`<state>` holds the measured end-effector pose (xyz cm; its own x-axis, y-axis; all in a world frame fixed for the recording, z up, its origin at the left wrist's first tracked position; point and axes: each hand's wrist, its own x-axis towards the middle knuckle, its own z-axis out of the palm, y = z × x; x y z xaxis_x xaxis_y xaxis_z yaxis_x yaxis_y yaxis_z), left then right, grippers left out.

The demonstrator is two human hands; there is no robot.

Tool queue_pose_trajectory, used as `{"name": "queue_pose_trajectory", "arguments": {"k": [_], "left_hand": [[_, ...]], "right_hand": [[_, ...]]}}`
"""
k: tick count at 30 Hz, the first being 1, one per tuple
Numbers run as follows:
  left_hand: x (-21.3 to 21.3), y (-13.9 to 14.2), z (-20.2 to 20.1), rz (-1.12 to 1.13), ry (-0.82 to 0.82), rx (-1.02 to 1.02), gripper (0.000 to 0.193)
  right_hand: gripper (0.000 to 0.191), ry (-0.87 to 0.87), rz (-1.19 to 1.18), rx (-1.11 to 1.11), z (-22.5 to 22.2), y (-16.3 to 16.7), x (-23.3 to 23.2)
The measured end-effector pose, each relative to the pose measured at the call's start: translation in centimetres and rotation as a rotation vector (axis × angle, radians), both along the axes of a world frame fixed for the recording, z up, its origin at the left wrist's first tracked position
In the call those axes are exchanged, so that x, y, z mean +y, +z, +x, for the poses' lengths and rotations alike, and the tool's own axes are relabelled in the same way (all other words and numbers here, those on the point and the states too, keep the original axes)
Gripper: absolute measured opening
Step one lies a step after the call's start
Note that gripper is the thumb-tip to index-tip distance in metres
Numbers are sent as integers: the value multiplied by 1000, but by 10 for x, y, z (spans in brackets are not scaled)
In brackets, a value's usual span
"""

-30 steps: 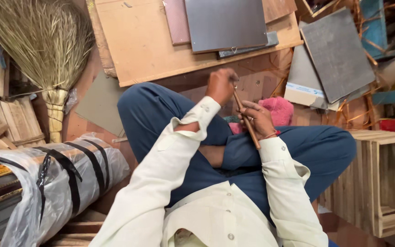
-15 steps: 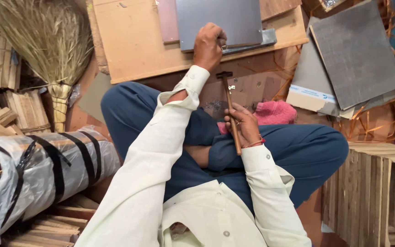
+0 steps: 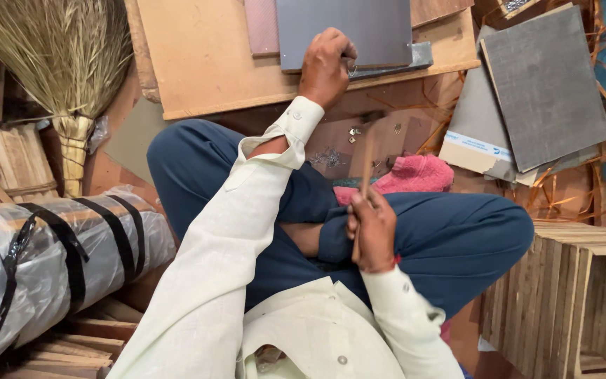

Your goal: The person sits cross-legged and assembles small wooden frames by attaching backing boards with nails and metal clips. They use a hammer to drive nails and a pair of scissors to trim excess material, then place finished frames aside.

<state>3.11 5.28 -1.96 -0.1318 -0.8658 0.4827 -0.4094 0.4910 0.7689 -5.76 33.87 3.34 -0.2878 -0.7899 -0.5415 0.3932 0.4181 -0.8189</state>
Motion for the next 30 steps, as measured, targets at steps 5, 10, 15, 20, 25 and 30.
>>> {"name": "queue_pose_trajectory", "arguments": {"k": [5, 10, 15, 20, 25, 30], "left_hand": [[-5, -4, -2, 51, 34, -7, 14], [-4, -5, -2, 41, 48, -44, 14], [0, -4, -2, 10, 59, -36, 15], [-1, -3, -4, 9, 79, -52, 16], [-1, -4, -6, 34, 91, -54, 15], [-6, -9, -6, 43, 98, -34, 16]], "right_hand": [[41, 4, -139, 452, -2, 25, 5], [30, 126, -210, 879, -26, 28, -22], [27, 107, -310, 1093, -29, 33, -29], [31, 195, -257, 1242, -33, 34, -30], [31, 123, -307, 1136, -33, 31, -26], [29, 170, -200, 1167, -29, 36, -33]]}}
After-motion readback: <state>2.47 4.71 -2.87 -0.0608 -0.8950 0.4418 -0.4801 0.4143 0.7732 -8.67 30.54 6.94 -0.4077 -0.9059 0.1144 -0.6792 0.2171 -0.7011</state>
